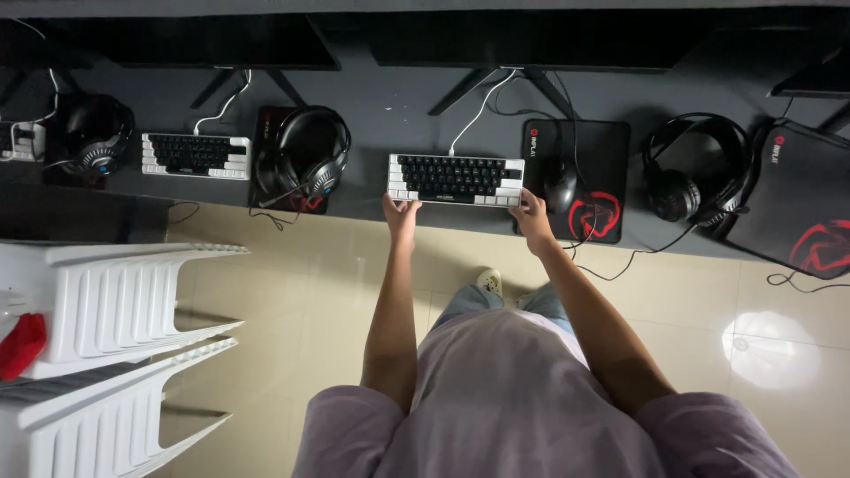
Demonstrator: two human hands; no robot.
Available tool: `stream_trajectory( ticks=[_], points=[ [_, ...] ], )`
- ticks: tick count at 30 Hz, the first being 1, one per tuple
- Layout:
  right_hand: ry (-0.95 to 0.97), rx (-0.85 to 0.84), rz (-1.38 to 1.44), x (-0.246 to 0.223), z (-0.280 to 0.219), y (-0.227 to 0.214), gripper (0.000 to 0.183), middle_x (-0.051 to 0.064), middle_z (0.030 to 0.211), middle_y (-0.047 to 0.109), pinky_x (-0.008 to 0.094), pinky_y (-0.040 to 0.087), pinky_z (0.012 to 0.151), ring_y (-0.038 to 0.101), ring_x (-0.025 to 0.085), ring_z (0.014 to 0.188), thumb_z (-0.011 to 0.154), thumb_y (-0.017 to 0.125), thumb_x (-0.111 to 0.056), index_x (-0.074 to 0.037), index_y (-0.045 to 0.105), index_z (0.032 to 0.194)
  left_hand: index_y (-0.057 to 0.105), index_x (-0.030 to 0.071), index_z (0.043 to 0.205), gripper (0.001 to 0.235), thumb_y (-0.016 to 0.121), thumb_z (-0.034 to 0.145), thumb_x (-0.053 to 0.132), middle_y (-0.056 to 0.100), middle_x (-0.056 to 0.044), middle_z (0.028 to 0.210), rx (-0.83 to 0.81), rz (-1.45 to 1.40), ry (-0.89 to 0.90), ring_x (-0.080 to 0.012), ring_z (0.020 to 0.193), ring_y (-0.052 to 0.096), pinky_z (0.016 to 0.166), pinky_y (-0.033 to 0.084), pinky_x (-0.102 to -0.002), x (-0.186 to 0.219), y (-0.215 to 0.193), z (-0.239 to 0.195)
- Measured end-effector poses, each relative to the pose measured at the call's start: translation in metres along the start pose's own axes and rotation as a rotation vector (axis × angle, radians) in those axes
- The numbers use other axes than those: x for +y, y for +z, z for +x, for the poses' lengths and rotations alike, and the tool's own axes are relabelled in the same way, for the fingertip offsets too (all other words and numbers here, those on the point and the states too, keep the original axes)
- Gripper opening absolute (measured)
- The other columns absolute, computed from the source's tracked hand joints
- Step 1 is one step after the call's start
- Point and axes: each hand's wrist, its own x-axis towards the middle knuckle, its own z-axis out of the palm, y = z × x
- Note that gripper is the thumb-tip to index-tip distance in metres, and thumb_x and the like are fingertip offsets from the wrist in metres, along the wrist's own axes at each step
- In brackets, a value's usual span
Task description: The person repeatedly organizes a desk by moving a mousepad, headphones, and keyboard into different positions. They also adjust the monitor and use a mouse on the mousepad.
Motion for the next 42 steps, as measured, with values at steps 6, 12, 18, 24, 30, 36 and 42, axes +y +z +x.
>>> stream_trajectory(
  ticks=[6,12,18,24,30,36,42],
  points=[
    [-0.003,0.067,-0.052,0.013,-0.006,0.006,0.059,0.010,0.130,0.044,0.033,0.048,0.102,0.054,0.019,0.111,0.088,0.072,0.001,-0.010,0.057,0.143,0.012,-0.001,0.161,0.107,0.077,0.078,0.012,0.030,-0.021,0.161,-0.022,-0.041,0.082,-0.0337,0.140,0.049,0.113,0.043,-0.038,-0.021,-0.003,0.007],
    [0.033,0.143,-0.262,0.004,-0.012,0.014,0.061,0.013,0.129,0.047,0.036,0.052,0.098,0.059,0.024,0.107,0.084,0.073,-0.004,-0.007,0.053,0.141,0.060,-0.006,0.122,0.031,0.071,0.103,0.016,0.063,-0.021,0.100,-0.088,0.006,0.089,-0.0203,0.083,0.058,0.077,0.049,-0.033,-0.090,0.036,-0.001],
    [-0.297,0.179,-0.445,-0.073,-0.038,0.002,0.069,0.022,0.126,0.051,0.040,0.053,0.095,0.059,0.037,0.111,0.080,0.071,0.002,-0.001,0.047,0.145,0.067,0.005,0.121,0.027,0.059,0.102,0.021,0.074,-0.005,0.109,-0.644,-0.029,-0.064,-0.0120,0.094,0.072,0.083,0.057,-0.027,-0.016,0.110,-0.077],
    [-0.450,0.241,-0.401,-0.199,-0.060,-0.071,0.067,0.021,0.129,0.054,0.043,0.055,0.093,0.060,0.039,0.113,0.077,0.068,0.006,-0.001,0.049,0.141,0.062,0.005,0.132,0.036,0.060,0.102,0.024,0.067,-0.006,0.121,-0.916,0.066,0.094,-0.0127,0.106,0.065,0.088,0.053,-0.031,0.041,0.192,-0.129],
    [-0.495,0.539,-0.476,-0.293,-0.100,-0.190,0.050,0.020,0.124,0.060,0.042,0.055,0.086,0.063,0.036,0.106,0.085,0.062,0.010,-0.002,0.056,0.133,0.057,0.006,0.138,0.042,0.065,0.104,0.029,0.069,-0.013,0.123,-1.064,0.137,0.112,-0.0202,0.103,0.069,0.087,0.055,-0.034,0.003,0.297,-0.158],
    [-0.446,0.781,-0.698,-0.227,-0.116,-0.327,0.050,0.019,0.129,0.061,0.046,0.054,0.101,0.062,0.041,0.118,0.093,0.061,0.012,-0.005,0.057,0.140,0.031,0.012,0.158,0.082,0.075,0.090,0.024,0.054,-0.020,0.145,-1.012,0.214,0.179,-0.0277,0.120,0.065,0.097,0.053,-0.041,-0.022,0.372,-0.204],
    [-0.106,0.405,-0.641,-0.065,-0.079,-0.392,0.104,0.029,0.132,0.049,0.049,0.048,0.102,0.052,0.046,0.116,0.071,0.080,-0.004,-0.012,0.027,0.160,0.017,0.014,0.164,0.111,0.087,0.077,0.022,0.038,-0.027,0.158,-0.813,0.349,0.389,-0.0400,0.143,0.042,0.115,0.037,-0.047,-0.041,0.428,-0.234]
  ],
)
